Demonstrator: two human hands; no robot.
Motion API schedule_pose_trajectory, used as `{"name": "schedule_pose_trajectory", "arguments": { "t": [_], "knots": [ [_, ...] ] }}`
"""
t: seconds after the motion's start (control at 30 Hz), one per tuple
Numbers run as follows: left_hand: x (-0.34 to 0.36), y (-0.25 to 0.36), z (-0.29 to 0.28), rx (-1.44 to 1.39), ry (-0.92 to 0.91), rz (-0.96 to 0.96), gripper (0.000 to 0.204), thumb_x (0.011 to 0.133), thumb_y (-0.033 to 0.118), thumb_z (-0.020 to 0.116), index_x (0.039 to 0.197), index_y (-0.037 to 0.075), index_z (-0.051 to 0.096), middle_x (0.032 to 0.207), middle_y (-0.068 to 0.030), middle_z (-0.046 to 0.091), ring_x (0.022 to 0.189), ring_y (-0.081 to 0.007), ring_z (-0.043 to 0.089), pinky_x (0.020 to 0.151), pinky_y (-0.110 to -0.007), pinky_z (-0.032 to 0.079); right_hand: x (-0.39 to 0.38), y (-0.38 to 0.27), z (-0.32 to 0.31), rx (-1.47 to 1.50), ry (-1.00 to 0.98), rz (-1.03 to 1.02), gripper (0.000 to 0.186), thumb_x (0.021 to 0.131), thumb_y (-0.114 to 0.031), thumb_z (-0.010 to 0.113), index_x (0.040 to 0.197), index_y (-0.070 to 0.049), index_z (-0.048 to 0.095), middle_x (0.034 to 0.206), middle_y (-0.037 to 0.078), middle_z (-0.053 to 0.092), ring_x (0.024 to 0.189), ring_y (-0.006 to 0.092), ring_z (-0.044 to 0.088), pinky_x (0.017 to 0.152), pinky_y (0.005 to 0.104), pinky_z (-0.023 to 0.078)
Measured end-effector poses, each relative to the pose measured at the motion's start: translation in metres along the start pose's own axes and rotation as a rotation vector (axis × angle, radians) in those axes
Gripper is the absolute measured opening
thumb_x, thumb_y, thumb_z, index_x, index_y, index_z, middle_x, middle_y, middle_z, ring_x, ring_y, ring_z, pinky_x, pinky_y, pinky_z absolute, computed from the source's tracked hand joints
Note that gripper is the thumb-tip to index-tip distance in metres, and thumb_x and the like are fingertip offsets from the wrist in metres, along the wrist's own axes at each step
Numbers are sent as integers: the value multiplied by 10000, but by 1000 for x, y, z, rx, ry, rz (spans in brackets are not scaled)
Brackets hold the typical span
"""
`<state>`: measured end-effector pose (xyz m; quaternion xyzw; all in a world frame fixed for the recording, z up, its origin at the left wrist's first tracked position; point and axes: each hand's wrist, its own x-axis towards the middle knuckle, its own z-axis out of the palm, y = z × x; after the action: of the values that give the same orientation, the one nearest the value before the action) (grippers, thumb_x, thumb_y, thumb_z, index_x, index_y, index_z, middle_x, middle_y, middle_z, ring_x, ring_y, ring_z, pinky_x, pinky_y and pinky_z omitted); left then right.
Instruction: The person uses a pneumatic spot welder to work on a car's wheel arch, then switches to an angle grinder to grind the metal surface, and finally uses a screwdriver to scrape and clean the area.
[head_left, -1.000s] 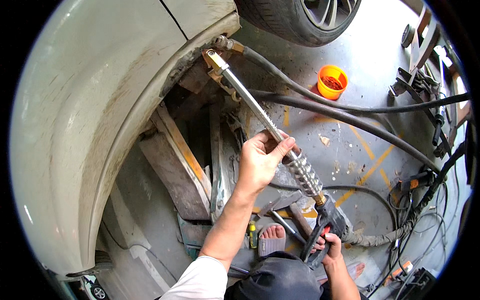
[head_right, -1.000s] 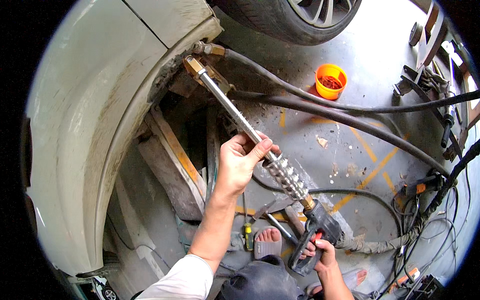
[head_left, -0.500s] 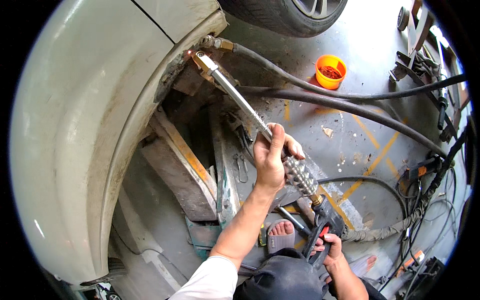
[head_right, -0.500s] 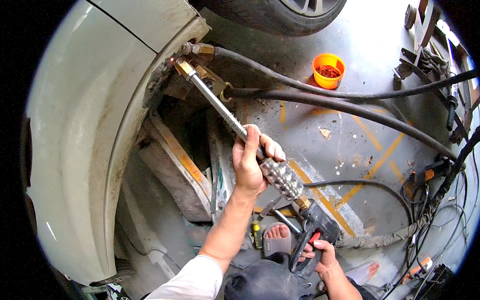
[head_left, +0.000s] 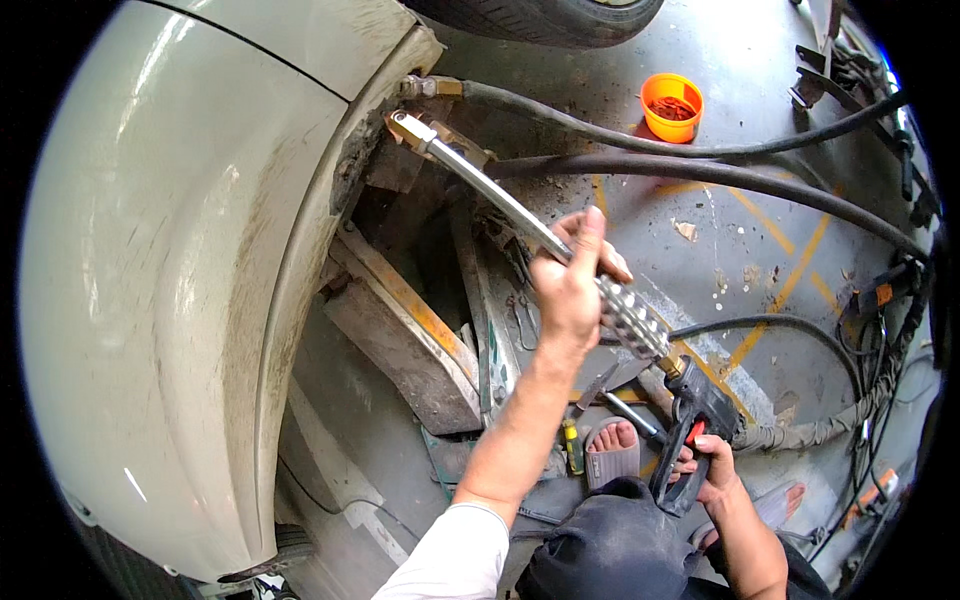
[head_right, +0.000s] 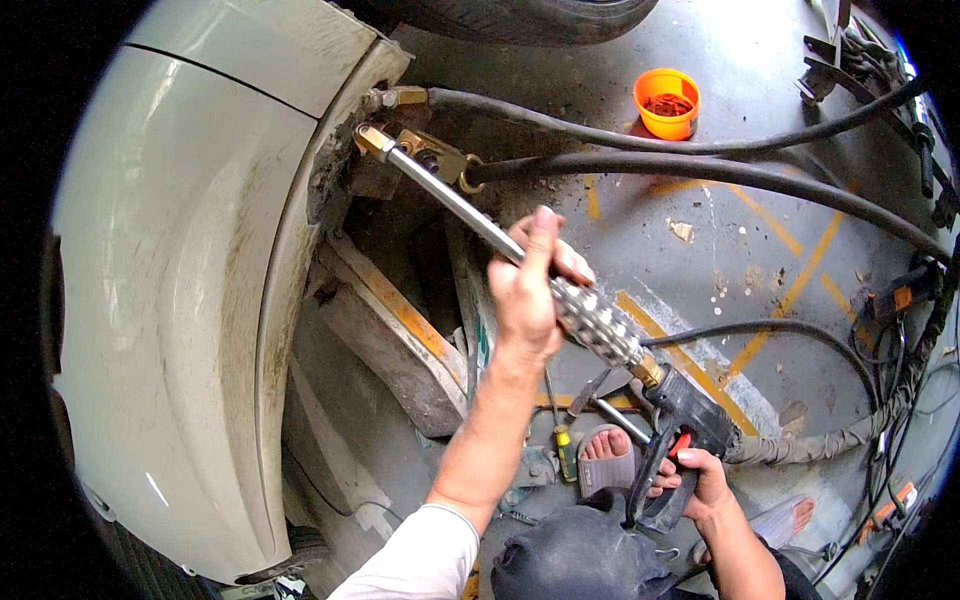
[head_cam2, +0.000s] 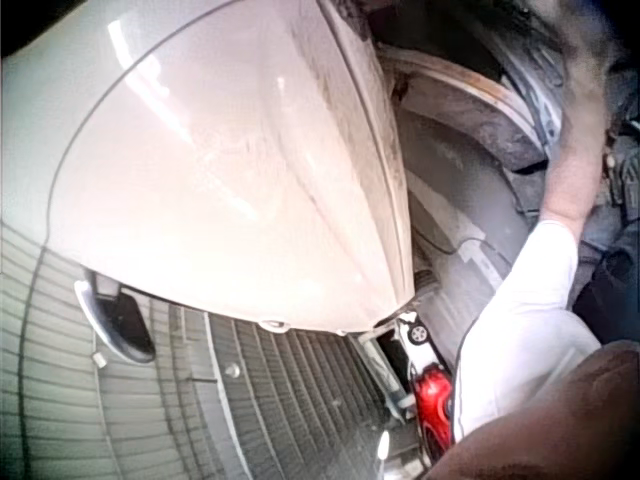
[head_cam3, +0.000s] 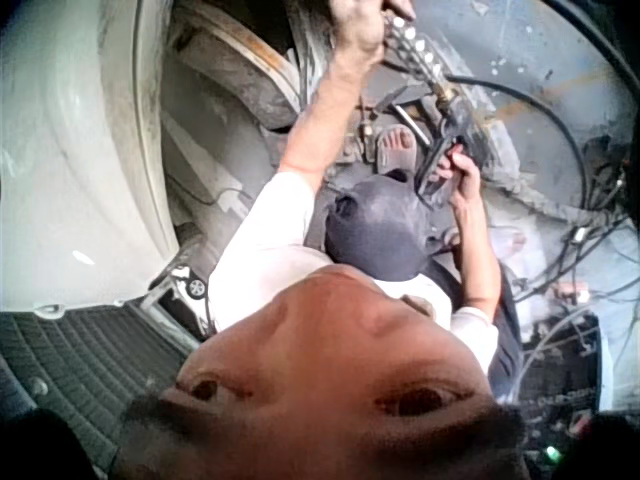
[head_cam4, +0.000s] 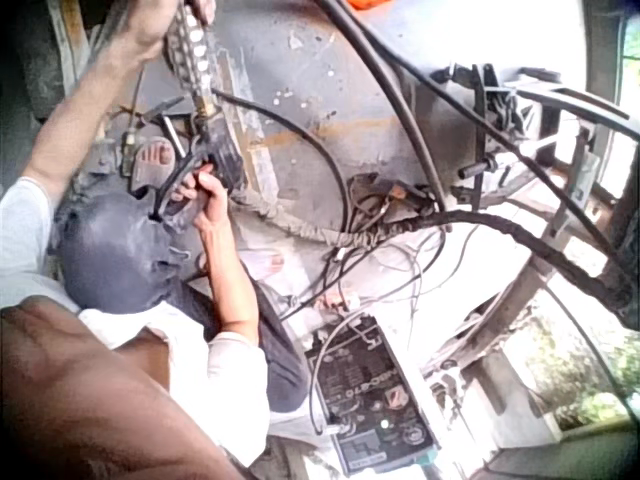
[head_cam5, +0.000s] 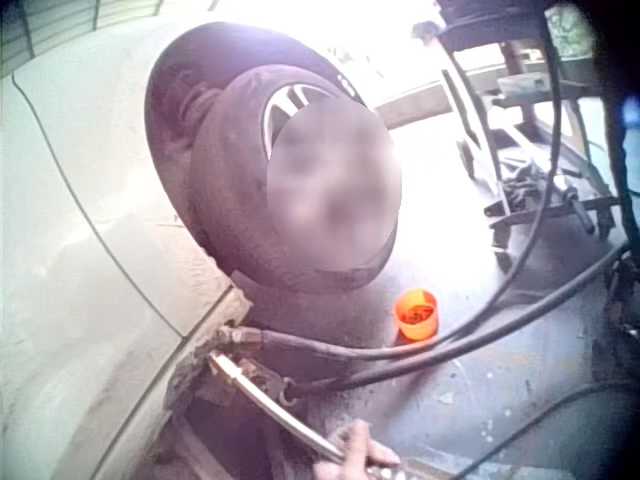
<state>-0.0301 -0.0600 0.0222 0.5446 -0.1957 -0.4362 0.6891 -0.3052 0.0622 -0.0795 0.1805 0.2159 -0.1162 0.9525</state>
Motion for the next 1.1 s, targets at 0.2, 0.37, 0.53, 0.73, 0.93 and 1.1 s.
{"name": "schedule_pose_trajectory", "arguments": {
  "t": [0.2, 0.37, 0.53, 0.73, 0.93, 1.1],
  "knots": [
    [21, 23, -8, -28, 93, -21, 334, 958, 378, 548, 985, 45, 547, 576, 16, 480, 526, -125, 512, 546, -293, 485, 4, -3, 3, 35, 13, -36, 196, 775, -197, 616, 935, -92, 572, 741, 18, 514, 600, 116, 484, 674, 347, 442],
    [-11, -8, -5, -109, -26, -35, 290, 983, 318, 513, 990, 28, 527, 637, -20, 511, 596, -146, 548, 608, -309, 503, 0, -5, 2, -9, 58, -53, 182, 774, -197, 621, 922, -103, 573, 741, 12, 511, 601, 117, 482, 679, 343, 433],
    [-4, 11, -58, -108, -493, -44, 353, 954, 67, 507, 1300, 16, 460, 1230, -215, 577, 1182, -283, 548, 1041, -395, 425, 5, -7, -3, 25, 13, -25, 167, 776, -203, 625, 894, -112, 549, 745, 8, 500, 601, 108, 475, 673, 338, 431],
    [0, 9, -60, 62, -331, 26, 279, 863, 118, 688, 1094, -8, 594, 955, -155, 691, 936, -223, 665, 863, -329, 526, 2, -8, 3, 27, 37, -7, 176, 759, -202, 629, 871, -106, 533, 730, 4, 477, 590, 107, 464, 649, 328, 421],
    [-27, 3, -30, 229, 125, 85, 163, 800, 17, 746, 878, 0, 604, 816, -73, 677, 705, -118, 639, 673, -238, 536, 4, -4, -8, -3, 35, -18, 180, 751, -200, 635, 890, -119, 553, 695, 9, 473, 580, 117, 469, 631, 333, 422],
    [-20, 1, -32, 221, 74, 48, 157, 807, 48, 747, 877, -9, 618, 814, -98, 683, 725, -150, 660, 718, -276, 541, 5, -2, -20, 55, 13, -33, 164, 771, -195, 625, 908, -126, 568, 704, 5, 495, 598, 115, 485, 652, 341, 434]
  ]
}}
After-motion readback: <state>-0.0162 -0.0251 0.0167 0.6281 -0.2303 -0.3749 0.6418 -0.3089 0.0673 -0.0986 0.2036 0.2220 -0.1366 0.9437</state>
